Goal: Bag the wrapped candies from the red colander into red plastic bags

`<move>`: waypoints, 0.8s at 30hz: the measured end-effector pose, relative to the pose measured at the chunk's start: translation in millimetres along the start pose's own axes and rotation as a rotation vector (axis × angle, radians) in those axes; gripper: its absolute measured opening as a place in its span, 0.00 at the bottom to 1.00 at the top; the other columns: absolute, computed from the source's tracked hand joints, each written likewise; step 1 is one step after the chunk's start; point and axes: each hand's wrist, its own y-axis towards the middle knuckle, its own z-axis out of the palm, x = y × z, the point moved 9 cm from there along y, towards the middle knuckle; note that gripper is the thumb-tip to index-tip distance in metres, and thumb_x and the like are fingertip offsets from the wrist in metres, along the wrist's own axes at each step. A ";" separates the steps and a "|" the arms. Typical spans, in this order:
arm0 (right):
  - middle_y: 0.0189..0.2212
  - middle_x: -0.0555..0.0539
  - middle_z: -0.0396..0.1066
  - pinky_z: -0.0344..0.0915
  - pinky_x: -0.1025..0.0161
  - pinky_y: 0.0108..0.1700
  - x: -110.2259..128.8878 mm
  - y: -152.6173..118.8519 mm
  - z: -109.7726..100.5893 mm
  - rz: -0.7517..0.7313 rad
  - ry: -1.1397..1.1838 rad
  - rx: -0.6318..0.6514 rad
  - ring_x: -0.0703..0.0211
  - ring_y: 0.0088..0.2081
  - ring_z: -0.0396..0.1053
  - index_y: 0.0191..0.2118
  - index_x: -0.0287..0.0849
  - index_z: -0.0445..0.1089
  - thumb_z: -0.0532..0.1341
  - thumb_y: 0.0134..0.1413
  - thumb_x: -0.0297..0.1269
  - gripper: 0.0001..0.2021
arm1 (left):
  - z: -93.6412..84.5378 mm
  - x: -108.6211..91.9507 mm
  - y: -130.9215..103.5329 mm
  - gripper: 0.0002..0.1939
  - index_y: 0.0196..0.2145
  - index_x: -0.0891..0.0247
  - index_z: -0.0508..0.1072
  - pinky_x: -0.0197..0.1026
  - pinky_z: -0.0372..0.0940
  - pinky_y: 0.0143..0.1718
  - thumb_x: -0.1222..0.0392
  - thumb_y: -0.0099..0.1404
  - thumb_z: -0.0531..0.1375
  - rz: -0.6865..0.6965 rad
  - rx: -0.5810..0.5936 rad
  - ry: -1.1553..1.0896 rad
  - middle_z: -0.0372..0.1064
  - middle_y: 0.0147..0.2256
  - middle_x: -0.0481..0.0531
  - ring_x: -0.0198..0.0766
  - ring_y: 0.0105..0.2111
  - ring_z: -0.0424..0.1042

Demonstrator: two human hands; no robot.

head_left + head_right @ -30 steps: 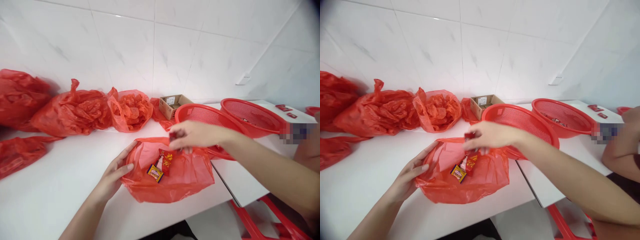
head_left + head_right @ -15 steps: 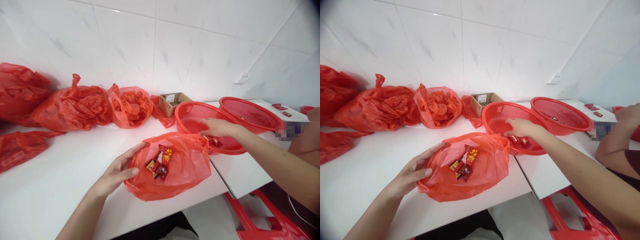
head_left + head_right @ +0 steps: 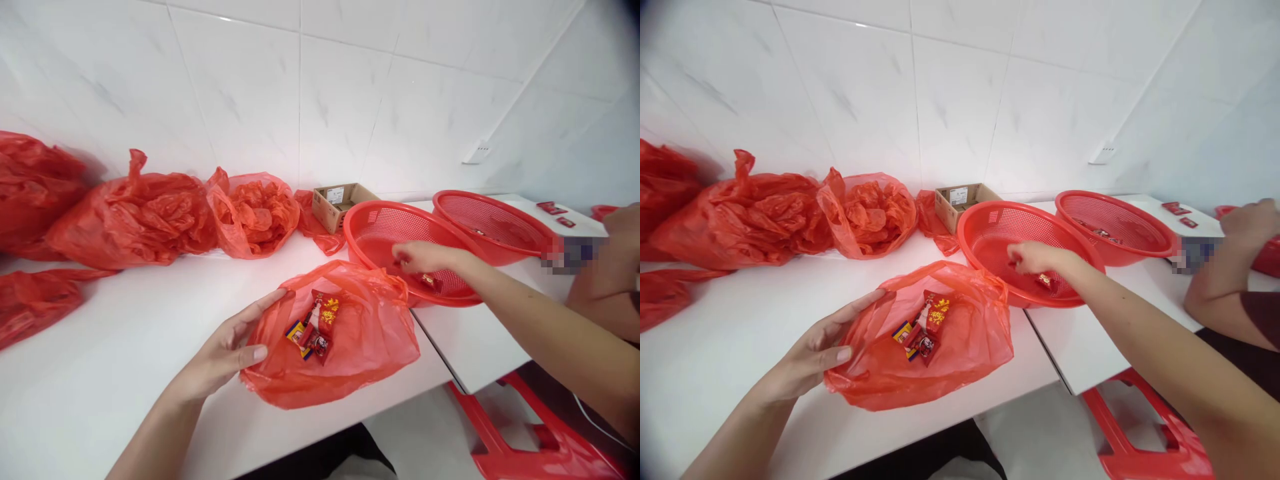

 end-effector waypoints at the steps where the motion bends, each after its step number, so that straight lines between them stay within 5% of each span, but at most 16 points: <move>1: 0.30 0.50 0.69 0.61 0.64 0.30 15.7 -6.3 -16.4 -0.066 0.075 -0.054 0.61 0.29 0.68 0.32 0.44 0.64 0.63 0.46 0.33 0.07 | -1.3 -1.0 -0.3 0.35 0.64 0.52 0.59 0.47 0.56 0.61 0.56 0.62 0.63 0.014 -0.016 0.008 0.46 0.68 0.51 0.54 0.65 0.50; 4: 0.35 0.50 0.69 0.65 0.63 0.35 81.3 -40.9 -53.8 -0.297 0.381 -0.193 0.59 0.35 0.70 0.37 0.46 0.62 0.62 0.52 0.42 0.11 | -4.6 -2.3 -0.6 0.35 0.64 0.52 0.59 0.46 0.54 0.62 0.56 0.61 0.63 0.039 -0.055 0.025 0.45 0.69 0.51 0.53 0.66 0.48; 8: 0.38 0.50 0.71 0.67 0.59 0.38 185.4 -90.4 -21.7 -0.559 0.343 0.018 0.57 0.36 0.70 0.39 0.49 0.66 0.62 0.51 0.41 0.09 | -5.8 -3.1 0.2 0.36 0.65 0.52 0.58 0.50 0.54 0.63 0.56 0.61 0.64 0.026 -0.079 0.022 0.46 0.68 0.52 0.55 0.66 0.49; 11: 0.42 0.49 0.71 0.66 0.56 0.43 210.4 -96.8 -14.7 -0.598 0.190 -0.116 0.54 0.39 0.70 0.40 0.52 0.68 0.59 0.55 0.41 0.06 | -5.4 -5.7 0.8 0.36 0.64 0.52 0.59 0.51 0.56 0.61 0.56 0.60 0.64 0.017 -0.095 0.010 0.47 0.68 0.53 0.57 0.64 0.53; 13: 0.43 0.48 0.71 0.66 0.56 0.45 189.3 -83.1 -28.9 -0.551 0.148 -0.272 0.53 0.42 0.69 0.42 0.50 0.67 0.57 0.58 0.42 0.08 | -3.5 -5.9 0.7 0.37 0.65 0.52 0.58 0.51 0.58 0.60 0.56 0.60 0.64 0.003 -0.088 -0.004 0.48 0.68 0.53 0.57 0.63 0.56; 16: 0.43 0.45 0.71 0.65 0.51 0.45 111.2 -44.0 -42.3 -0.354 -0.007 -0.351 0.47 0.44 0.69 0.43 0.46 0.66 0.58 0.56 0.43 0.11 | -0.5 -5.8 -0.2 0.37 0.65 0.53 0.57 0.50 0.60 0.59 0.57 0.60 0.64 0.007 -0.065 -0.021 0.48 0.68 0.55 0.57 0.63 0.56; 20: 0.40 0.38 0.72 0.67 0.50 0.35 -26.4 -3.6 2.6 0.127 -0.109 0.044 0.43 0.35 0.72 0.41 0.44 0.68 0.69 0.39 0.39 0.20 | 1.9 -4.3 -0.9 0.39 0.66 0.54 0.56 0.49 0.60 0.59 0.57 0.60 0.65 0.011 -0.035 -0.030 0.47 0.68 0.56 0.57 0.63 0.55; 22: 0.35 0.39 0.73 0.66 0.56 0.29 -56.4 -4.3 31.3 0.162 -0.001 0.197 0.50 0.29 0.72 0.37 0.42 0.68 0.68 0.40 0.38 0.15 | 2.2 -3.7 -0.4 0.39 0.66 0.54 0.55 0.49 0.60 0.59 0.57 0.60 0.65 0.007 -0.026 -0.032 0.47 0.68 0.56 0.57 0.63 0.55; 24: 0.29 0.42 0.72 0.63 0.60 0.25 -62.0 -8.2 46.7 0.122 0.069 0.235 0.56 0.25 0.71 0.33 0.42 0.66 0.64 0.45 0.38 0.09 | 1.6 -3.7 0.3 0.38 0.66 0.53 0.56 0.48 0.59 0.59 0.57 0.60 0.64 0.009 -0.026 -0.017 0.47 0.68 0.55 0.56 0.64 0.54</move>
